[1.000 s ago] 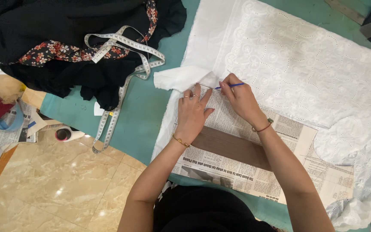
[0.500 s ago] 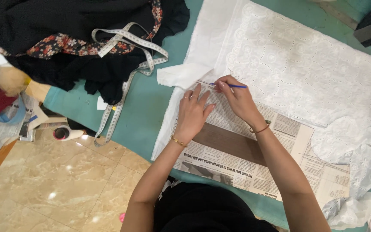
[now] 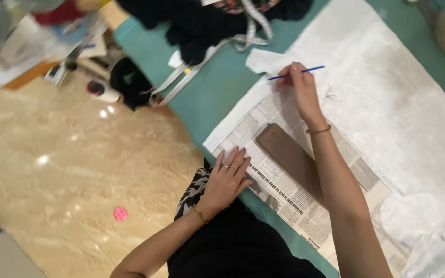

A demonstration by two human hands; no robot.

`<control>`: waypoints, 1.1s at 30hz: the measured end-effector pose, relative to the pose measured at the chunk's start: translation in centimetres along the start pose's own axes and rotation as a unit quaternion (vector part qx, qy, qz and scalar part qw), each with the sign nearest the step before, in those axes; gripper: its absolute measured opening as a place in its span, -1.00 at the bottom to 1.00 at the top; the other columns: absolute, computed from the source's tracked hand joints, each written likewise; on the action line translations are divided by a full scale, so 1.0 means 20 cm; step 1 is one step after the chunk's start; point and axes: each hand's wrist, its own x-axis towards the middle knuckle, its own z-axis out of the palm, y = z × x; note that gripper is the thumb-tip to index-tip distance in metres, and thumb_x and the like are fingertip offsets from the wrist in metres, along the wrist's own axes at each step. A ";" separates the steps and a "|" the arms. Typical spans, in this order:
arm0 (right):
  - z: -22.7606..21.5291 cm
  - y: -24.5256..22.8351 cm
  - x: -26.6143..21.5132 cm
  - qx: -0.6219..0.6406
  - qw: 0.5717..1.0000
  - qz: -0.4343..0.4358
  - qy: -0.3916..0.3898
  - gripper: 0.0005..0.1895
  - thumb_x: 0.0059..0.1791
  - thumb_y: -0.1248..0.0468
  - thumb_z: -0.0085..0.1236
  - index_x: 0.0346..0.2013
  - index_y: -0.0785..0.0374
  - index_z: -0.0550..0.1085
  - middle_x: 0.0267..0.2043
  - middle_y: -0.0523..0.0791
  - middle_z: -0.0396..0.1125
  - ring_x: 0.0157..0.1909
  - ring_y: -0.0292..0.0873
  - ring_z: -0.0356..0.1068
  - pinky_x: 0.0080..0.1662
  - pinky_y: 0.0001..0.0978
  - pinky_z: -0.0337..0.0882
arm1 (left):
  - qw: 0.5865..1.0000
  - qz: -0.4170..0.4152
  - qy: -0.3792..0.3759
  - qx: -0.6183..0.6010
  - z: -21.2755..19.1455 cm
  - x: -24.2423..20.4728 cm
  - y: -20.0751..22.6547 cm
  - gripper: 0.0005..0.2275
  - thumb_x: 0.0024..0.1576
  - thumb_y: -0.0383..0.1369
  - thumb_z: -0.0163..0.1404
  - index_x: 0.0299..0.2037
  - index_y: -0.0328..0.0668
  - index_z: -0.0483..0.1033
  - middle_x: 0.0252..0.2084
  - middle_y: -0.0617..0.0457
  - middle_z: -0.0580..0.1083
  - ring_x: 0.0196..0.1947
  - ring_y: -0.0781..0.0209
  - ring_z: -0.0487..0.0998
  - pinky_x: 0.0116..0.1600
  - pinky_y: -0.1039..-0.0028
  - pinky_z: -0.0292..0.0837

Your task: The person marks a pattern onto a piece of white lace fabric using a blue pen and a ruler. They position a newspaper sheet and a wooden block on the table, then trace lines and curves onto the fabric. The person adjusts the ruler and fabric multiple times to complete the markings.

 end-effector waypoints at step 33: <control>0.60 -0.25 -0.52 -0.310 0.909 -0.180 -0.211 -0.81 0.09 0.24 0.10 -0.32 0.32 0.43 -0.41 -0.03 0.41 -0.27 0.07 0.41 -0.02 -0.09 0.37 | 0.996 -0.006 0.005 0.085 0.08 -0.09 -0.06 -0.51 0.17 -0.02 0.03 0.26 -0.02 0.43 0.34 0.03 0.34 0.43 0.03 0.20 0.50 -0.10 -0.14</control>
